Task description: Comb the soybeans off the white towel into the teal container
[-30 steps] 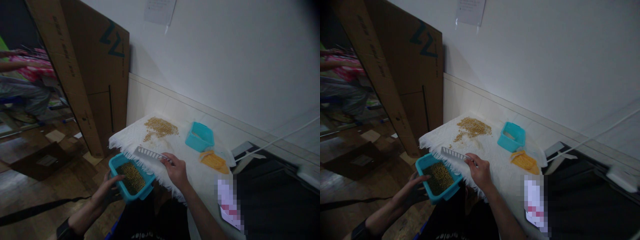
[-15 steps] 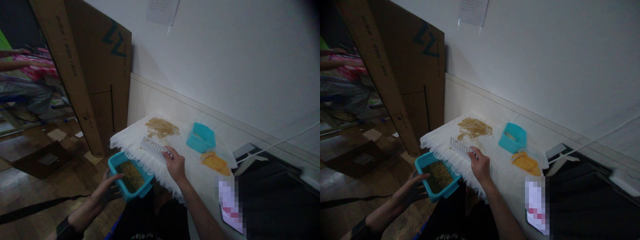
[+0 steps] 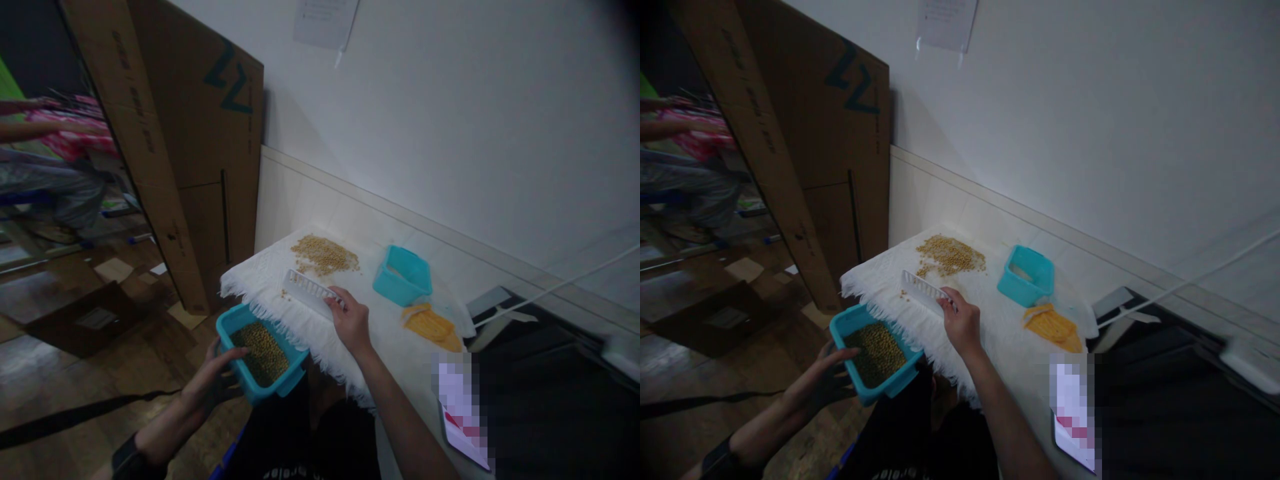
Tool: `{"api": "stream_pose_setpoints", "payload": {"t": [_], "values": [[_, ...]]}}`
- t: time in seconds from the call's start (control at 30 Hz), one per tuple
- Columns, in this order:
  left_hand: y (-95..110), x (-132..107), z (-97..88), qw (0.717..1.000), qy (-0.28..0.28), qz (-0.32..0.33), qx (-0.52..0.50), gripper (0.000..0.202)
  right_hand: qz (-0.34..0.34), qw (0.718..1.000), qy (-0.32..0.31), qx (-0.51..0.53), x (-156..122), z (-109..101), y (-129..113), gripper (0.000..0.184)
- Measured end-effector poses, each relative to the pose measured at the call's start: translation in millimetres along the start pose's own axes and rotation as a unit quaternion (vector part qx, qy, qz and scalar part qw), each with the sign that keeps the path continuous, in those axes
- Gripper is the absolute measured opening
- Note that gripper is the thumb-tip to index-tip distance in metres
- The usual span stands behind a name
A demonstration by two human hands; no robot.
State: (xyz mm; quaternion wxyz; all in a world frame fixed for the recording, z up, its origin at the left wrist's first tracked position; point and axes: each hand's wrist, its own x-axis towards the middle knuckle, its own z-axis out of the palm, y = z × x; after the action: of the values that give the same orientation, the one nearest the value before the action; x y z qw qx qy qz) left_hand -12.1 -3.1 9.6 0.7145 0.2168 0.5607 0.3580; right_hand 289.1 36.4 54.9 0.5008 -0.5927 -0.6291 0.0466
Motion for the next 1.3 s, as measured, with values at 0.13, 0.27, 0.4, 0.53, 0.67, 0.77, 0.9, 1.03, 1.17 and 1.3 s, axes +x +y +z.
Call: {"api": "stream_pose_setpoints", "payload": {"t": [0.13, 0.27, 0.4, 0.53, 0.67, 0.77, 0.9, 1.03, 1.17, 1.3], "values": [[-1, 1, -1.0, 1.0, -0.006, -0.002, -0.001, 0.104, 0.0, 1.0, -0.008, 0.015, 0, 0, 3, 0.027], [-2, 2, -2.8, 1.0, -0.01, 0.002, 0.002, 0.101, 0.002, 1.0, -0.011, 0.028, -1, -1, 4, 0.027], [-3, 4, -4.7, 1.0, -0.011, 0.002, -0.007, 0.1, 0.008, 1.0, -0.008, 0.029, -4, -2, 2, 0.026], [-3, 5, -5.4, 1.0, -0.005, 0.003, -0.003, 0.098, 0.012, 0.999, -0.002, 0.032, -8, -6, 2, 0.027], [-2, 5, -5.0, 1.0, 0.001, 0.001, -0.003, 0.099, 0.013, 0.999, -0.01, 0.032, -10, -7, 4, 0.028], [0, 4, -4.4, 1.0, -0.006, 0.006, -0.004, 0.099, 0.011, 0.999, -0.009, 0.036, -8, -5, 4, 0.029], [3, 1, -3.3, 1.0, 0.004, 0.014, -0.002, 0.096, 0.005, 0.999, -0.02, 0.046, -7, -2, 0, 0.027], [5, 1, -2.5, 1.0, 0.009, 0.012, -0.001, 0.097, 0.001, 0.998, -0.03, 0.06, -17, -4, -5, 0.024], [5, 2, -3.2, 1.0, 0.008, 0.009, -0.003, 0.097, 0.005, 0.997, -0.04, 0.069, -26, -9, -10, 0.023], [2, 4, -5.4, 1.0, 0.005, 0.011, -0.007, 0.1, 0.023, 0.999, -0.013, 0.045, -16, -6, -15, 0.027]]}}
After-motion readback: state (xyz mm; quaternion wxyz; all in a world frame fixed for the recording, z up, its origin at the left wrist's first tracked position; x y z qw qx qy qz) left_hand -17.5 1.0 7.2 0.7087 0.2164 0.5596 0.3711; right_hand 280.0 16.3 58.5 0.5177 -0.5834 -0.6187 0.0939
